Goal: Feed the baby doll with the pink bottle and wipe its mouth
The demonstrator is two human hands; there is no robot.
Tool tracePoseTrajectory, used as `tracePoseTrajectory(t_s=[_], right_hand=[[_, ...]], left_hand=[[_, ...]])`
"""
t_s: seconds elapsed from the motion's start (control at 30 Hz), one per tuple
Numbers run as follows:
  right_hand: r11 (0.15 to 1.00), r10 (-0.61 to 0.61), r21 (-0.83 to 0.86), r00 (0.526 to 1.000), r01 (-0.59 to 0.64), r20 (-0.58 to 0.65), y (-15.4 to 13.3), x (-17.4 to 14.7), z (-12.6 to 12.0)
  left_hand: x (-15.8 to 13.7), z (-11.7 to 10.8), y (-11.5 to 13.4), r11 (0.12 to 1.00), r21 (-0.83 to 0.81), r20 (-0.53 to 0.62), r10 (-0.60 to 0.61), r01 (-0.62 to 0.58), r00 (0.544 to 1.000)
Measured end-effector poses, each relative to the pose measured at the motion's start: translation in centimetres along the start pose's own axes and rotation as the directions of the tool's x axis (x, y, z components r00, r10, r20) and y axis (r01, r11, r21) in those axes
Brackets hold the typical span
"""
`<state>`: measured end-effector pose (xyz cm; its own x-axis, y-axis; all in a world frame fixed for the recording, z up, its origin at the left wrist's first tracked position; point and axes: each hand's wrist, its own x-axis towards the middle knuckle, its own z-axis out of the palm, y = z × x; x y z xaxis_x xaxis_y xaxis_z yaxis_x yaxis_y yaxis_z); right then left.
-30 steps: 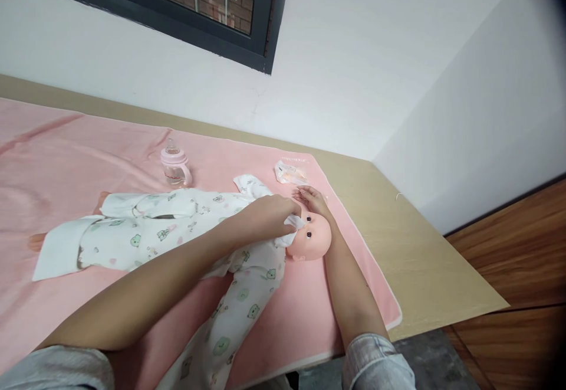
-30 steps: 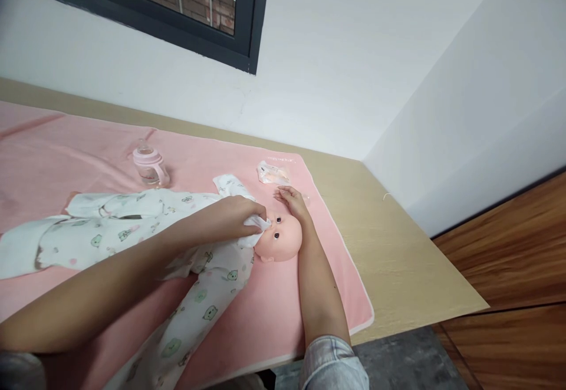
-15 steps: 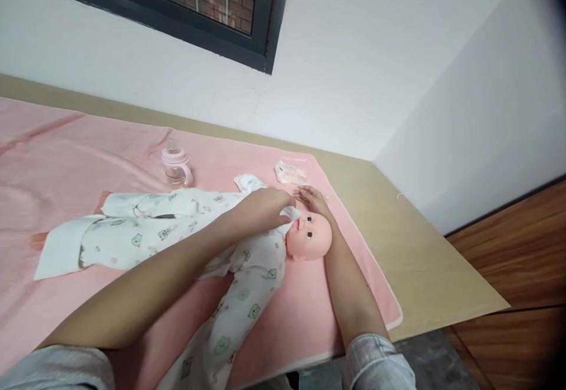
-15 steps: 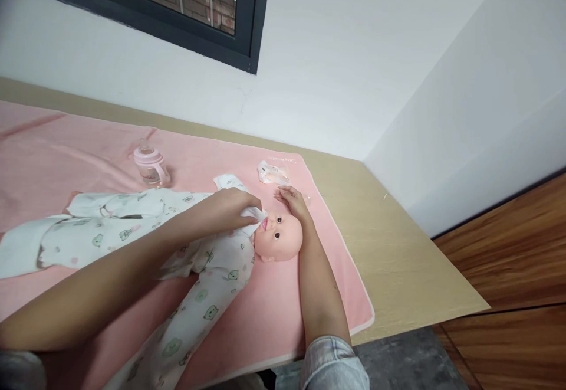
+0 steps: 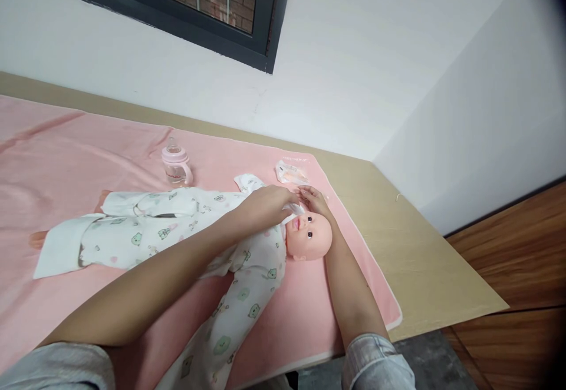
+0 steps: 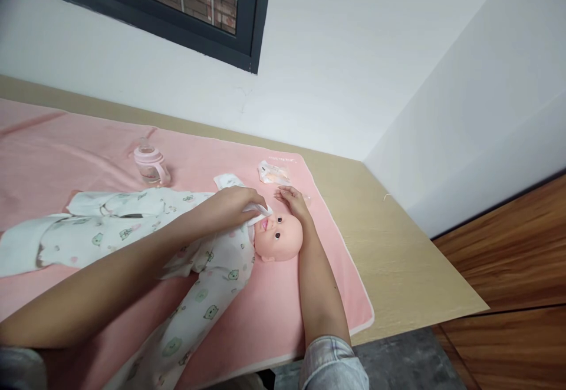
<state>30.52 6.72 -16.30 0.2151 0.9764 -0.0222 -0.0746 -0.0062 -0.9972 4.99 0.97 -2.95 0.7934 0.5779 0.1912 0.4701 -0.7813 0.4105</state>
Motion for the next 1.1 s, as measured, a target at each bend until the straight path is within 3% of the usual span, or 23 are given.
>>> tracePoseTrajectory(t_s=[0.23,0.5,0.97,1.1], right_hand=[[0.996,-0.035,0.082,0.999,0.031,0.04,-0.4,-0.62,0.48],[1.0,-0.009,0.024,1.0,0.009,-0.001,-0.62,-0.64,0.58],[1.0,-0.018,0.024,1.0,0.018,0.004,-0.24,-0.46,0.42],[0.997,-0.034,0.076,0.999,0.031,0.037,-0.67,-0.83,0.39]], left_hand=[[0.2,-0.03,0.18,0.999,-0.032,-0.002,-0.008,0.008,1.0],[-0.32,-0.32,0.74,0.987,-0.151,0.037,0.061,-0.055,0.997],[-0.15,-0.1,0.58,0.992,-0.117,0.023,0.051,-0.048,0.998],[-0.41,-0.65,0.24,0.99,-0.118,-0.035,0.072,-0.075,0.997]])
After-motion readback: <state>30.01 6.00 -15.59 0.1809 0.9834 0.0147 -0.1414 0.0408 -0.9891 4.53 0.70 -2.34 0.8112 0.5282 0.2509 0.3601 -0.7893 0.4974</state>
